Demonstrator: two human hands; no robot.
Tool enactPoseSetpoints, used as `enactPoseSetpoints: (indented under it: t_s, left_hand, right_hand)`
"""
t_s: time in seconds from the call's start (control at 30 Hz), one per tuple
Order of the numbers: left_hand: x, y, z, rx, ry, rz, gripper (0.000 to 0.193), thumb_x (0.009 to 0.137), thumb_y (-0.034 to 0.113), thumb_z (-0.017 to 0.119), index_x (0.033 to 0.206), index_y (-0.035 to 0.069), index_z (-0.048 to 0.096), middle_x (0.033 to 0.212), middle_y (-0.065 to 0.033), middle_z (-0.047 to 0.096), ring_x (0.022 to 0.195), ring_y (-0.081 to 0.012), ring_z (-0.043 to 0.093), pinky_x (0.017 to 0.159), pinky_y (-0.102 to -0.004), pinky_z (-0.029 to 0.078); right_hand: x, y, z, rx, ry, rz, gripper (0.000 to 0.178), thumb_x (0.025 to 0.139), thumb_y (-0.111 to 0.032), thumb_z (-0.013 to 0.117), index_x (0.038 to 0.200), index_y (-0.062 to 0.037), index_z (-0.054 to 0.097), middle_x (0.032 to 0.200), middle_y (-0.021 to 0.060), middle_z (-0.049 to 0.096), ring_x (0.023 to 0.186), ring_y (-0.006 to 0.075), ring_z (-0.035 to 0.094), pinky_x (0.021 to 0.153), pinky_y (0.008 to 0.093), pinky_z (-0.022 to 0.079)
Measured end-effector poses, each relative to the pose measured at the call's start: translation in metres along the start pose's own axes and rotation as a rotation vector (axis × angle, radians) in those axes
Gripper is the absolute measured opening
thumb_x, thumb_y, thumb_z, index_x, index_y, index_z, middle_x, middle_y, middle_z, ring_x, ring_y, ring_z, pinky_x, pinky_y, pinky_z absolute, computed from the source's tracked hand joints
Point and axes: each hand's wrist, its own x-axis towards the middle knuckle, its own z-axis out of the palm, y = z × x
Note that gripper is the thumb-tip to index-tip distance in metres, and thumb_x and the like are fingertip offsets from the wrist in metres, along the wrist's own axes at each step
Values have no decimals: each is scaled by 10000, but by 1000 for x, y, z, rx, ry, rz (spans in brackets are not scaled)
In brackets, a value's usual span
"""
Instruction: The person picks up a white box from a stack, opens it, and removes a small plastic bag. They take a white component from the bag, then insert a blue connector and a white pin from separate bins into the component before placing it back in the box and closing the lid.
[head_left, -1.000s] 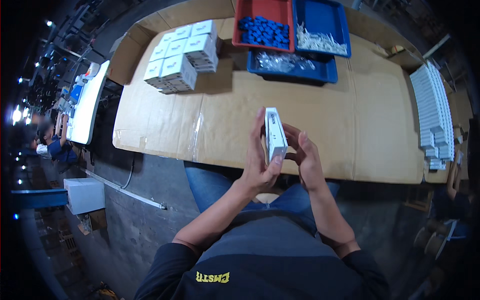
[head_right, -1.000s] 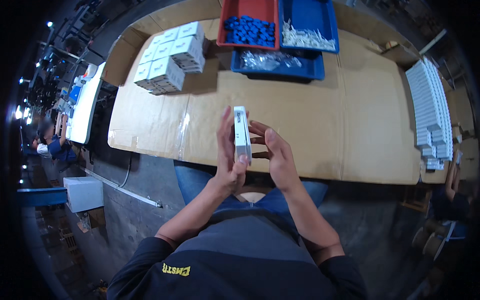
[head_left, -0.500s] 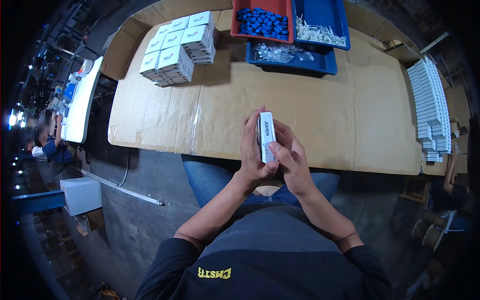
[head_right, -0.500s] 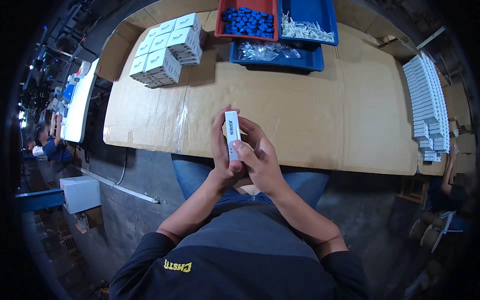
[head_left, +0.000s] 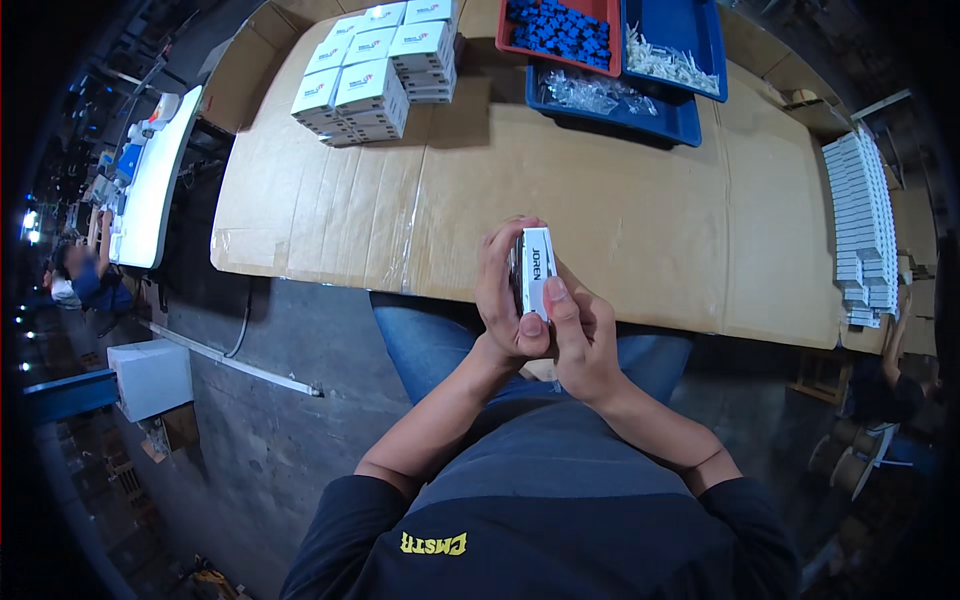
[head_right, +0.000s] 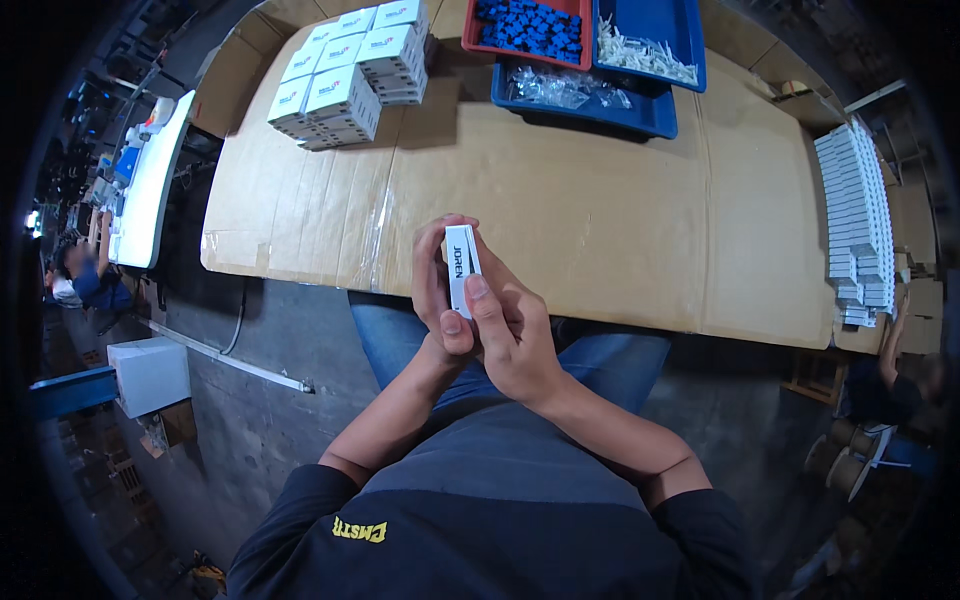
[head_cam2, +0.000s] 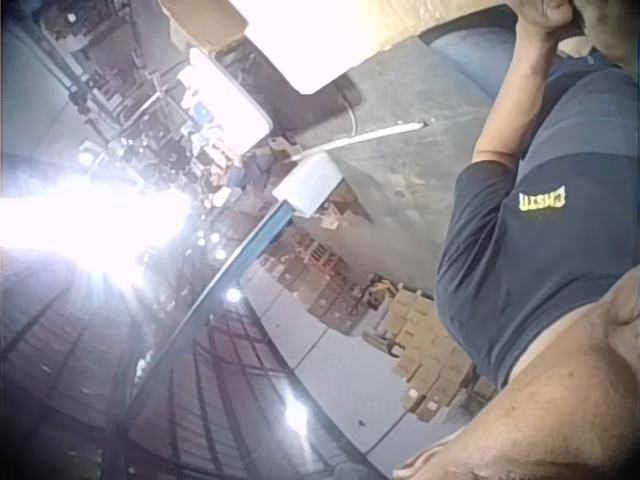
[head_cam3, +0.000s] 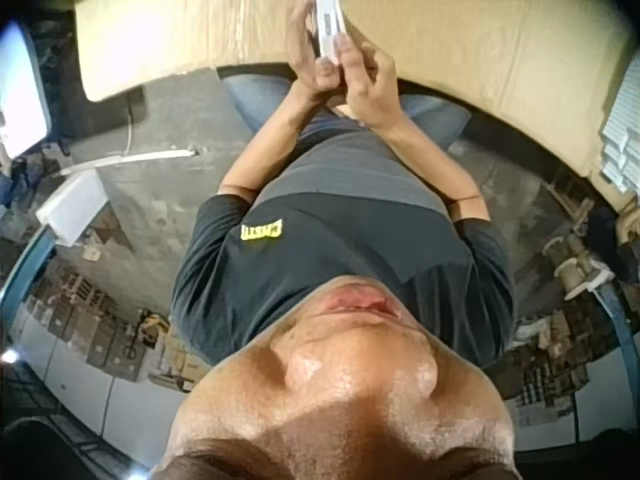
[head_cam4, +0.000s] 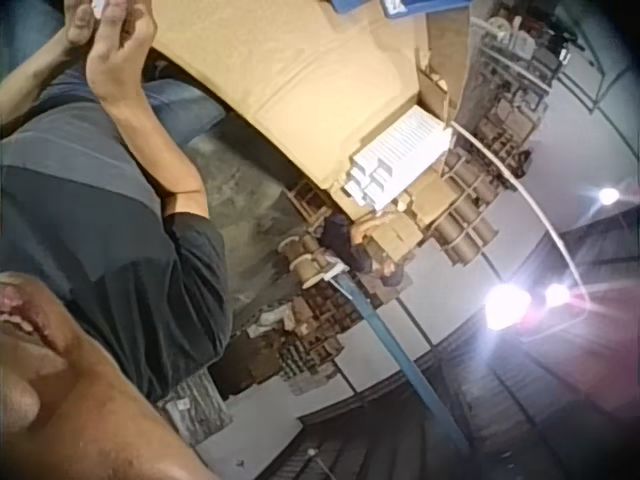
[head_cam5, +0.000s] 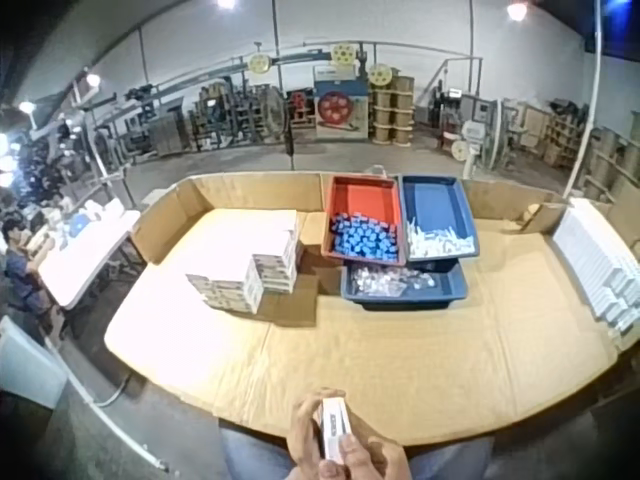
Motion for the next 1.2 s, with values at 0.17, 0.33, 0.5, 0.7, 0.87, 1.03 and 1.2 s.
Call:
enactPoseSetpoints:
  t_s: [0.17, 0.33, 0.5, 0.7, 0.87, 1.03, 1.2]
  left_hand:
    - [5, -6, -6, 11, -12, 14, 875, 944, 652, 425, 1285, -148, 523, 1154, -297, 621, 1068, -399, 618, 925, -467, 504]
    - [1, -19, -6, -56, -25, 58, 905, 948, 669, 400, 1319, -149, 505, 1181, -291, 620, 1077, -374, 618, 935, -468, 497]
    - [-4, -17, 7, -119, -48, -137, 969, 948, 718, 408, 1399, -139, 448, 1283, -276, 586, 1175, -356, 596, 1032, -473, 456]
    - [4, -9, 24, -309, -250, -453, 1100, 943, 743, 527, 1638, -2, 114, 1452, -194, 480, 1318, -303, 514, 1115, -446, 417]
    - [13, 1, 38, -513, -217, -757, 1014, 938, 832, 371, 1625, 101, 223, 1424, -153, 507, 1337, -263, 511, 1097, -416, 450]
    - [5, 35, 62, -608, -397, -1270, 851, 1037, 727, 199, 1603, 98, 287, 1567, -142, 436, 1407, -286, 504, 1142, -427, 461]
    - [8, 60, 81, -625, -496, -1348, 816, 1049, 709, 217, 1609, 116, 244, 1490, -147, 477, 1370, -303, 535, 1077, -452, 519]
  right_hand:
    - [6, 3, 2, 23, -42, 28, 546, 1124, -263, 432, 1559, 65, 385, 1469, 190, 567, 1320, 202, 554, 1102, 315, 420]
    - [9, 5, 0, -33, -38, -17, 535, 1126, -257, 415, 1554, 64, 394, 1477, 215, 559, 1330, 229, 556, 1117, 326, 409]
    - [21, 17, -17, -114, -68, -88, 565, 1124, -300, 436, 1559, 58, 384, 1496, 223, 525, 1371, 262, 524, 1119, 332, 406]
    - [35, -9, -75, -18, -224, 63, 811, 986, -387, 711, 1605, -13, 343, 1525, 174, 427, 1360, 290, 510, 1094, 393, 473]
    - [29, -11, -108, -555, -197, -94, 862, 726, -290, 926, 1480, -66, 573, 1483, 172, 477, 1298, 320, 540, 1059, 435, 484]
    - [34, 0, -140, -755, -75, -630, 848, 739, -453, 881, 1426, -51, 590, 1507, 202, 492, 1329, 398, 540, 1110, 493, 448]
    - [44, 5, -164, -677, -100, -860, 893, 800, -614, 771, 1392, 26, 579, 1426, 285, 562, 1280, 457, 598, 1069, 556, 482]
